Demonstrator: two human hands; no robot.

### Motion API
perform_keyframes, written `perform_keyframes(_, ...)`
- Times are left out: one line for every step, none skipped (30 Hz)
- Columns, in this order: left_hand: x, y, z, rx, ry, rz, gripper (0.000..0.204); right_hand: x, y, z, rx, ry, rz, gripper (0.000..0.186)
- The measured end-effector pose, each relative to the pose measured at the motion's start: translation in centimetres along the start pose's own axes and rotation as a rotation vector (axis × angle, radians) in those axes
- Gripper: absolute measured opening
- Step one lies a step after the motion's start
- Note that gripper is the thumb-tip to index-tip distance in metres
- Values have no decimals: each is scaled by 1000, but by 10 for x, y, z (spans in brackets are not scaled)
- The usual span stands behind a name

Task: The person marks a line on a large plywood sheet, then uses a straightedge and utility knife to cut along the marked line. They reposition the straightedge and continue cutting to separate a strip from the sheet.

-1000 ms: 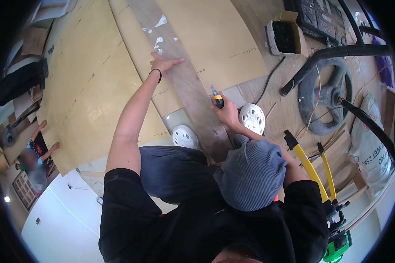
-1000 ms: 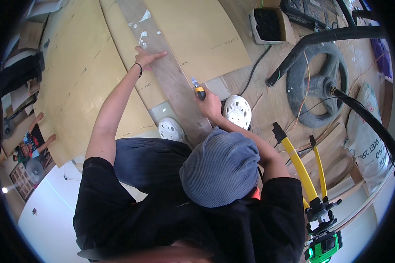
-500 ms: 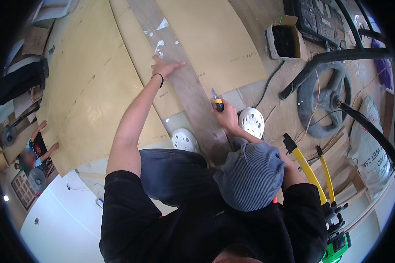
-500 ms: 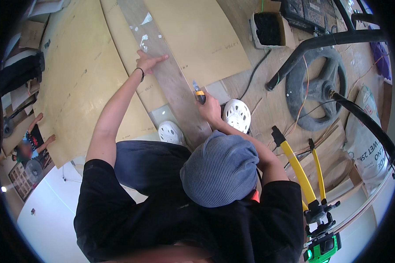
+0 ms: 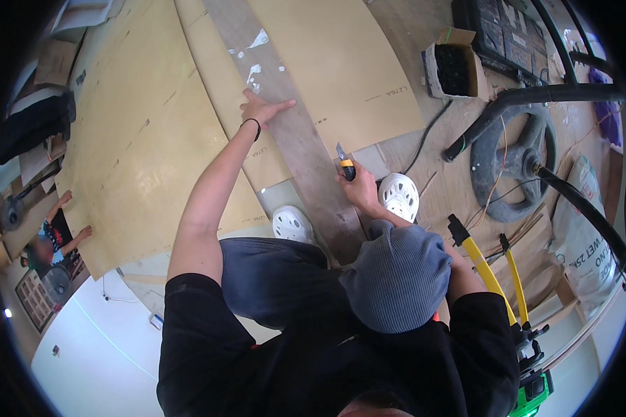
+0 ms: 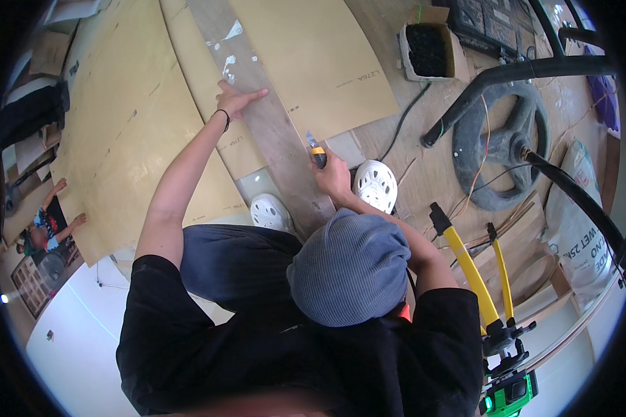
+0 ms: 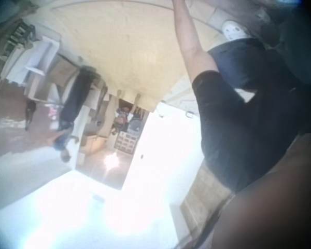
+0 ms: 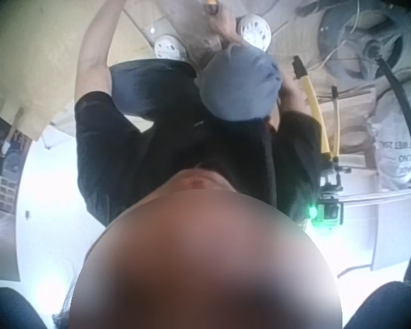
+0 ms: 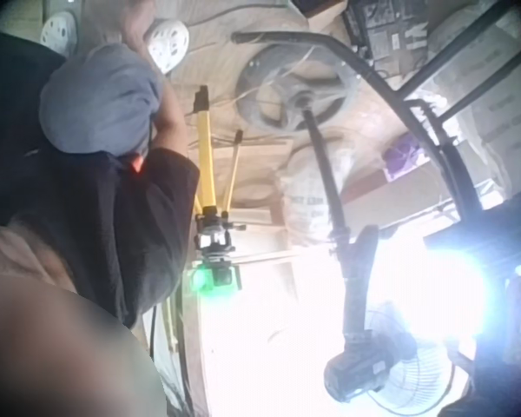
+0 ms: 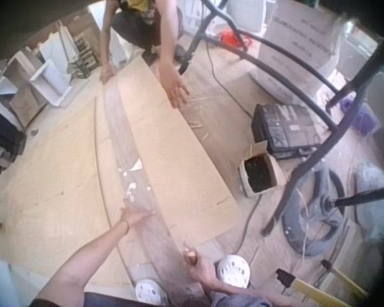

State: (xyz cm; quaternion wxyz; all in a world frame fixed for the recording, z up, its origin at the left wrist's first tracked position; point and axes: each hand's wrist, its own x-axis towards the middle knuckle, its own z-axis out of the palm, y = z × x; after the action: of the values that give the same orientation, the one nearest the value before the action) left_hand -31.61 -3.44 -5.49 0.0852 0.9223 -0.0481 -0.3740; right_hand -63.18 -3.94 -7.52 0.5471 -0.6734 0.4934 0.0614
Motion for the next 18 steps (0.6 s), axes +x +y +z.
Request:
perform_keyframes(-1, 0, 0, -6, 2, 1, 144, 0, 0, 0, -6, -1, -3, 29)
perform_keyframes(-2, 0, 0, -12, -2, 2, 144, 0, 0, 0, -6, 12, -15, 29)
perform_keyframes(-3, 0, 1, -7, 1, -2, 143, 0, 0, 0, 1, 10, -16, 29)
perform_keyframes(-4, 0, 2, -1, -1, -10, 142, 0, -1, 0, 12, 21, -25, 29)
perform_keyframes(-5, 0, 3, -1, 9, -11, 142, 0, -1, 0, 20, 21, -20, 30)
perform_keyframes(-6, 0, 4, 3, 10, -16, 141, 0, -1, 0, 10, 17, -17, 30)
perform_keyframes(-6, 0, 5, 4, 29, -11, 140, 0, -1, -1, 0, 4, -3, 30)
perform_keyframes(-6, 0, 6, 3, 36, -9, 140, 0, -2, -2, -6, 5, 2, 30)
perform_keyframes(-6, 0, 6, 5, 47, -6, 140, 0, -2, -3, -5, -15, 14, 30)
perform_keyframes(-5, 0, 5, 8, 47, -4, 140, 0, -3, -4, 0, -21, 20, 30)
perform_keyframes(-4, 1, 5, 8, 44, -5, 140, 0, -3, -5, 11, -32, 12, 31)
perform_keyframes(-3, 1, 4, 10, 21, -4, 139, 0, -4, -6, -2, -34, 11, 33)
perform_keyframes(-2, 2, 3, 11, -5, -6, 139, 0, -4, -7, -8, -41, -1, 35)
perform_keyframes(-1, 2, 1, 19, -33, -11, 138, 0, -5, -8, -9, -52, -8, 38)
perform_keyframes(0, 2, 1, 28, -36, -10, 140, 0, -5, -8, -13, -55, 3, 39)
perform_keyframes(0, 2, 0, 37, -38, -9, 142, 0, -6, -8, -16, -58, 14, 40)
perform_keyframes(0, 2, 0, 50, -46, -17, 144, 0, -6, -7, -17, -63, 24, 41)
perform_keyframes(0, 2, 0, 57, -35, -10, 146, 0, -6, -7, -21, -52, 21, 38)
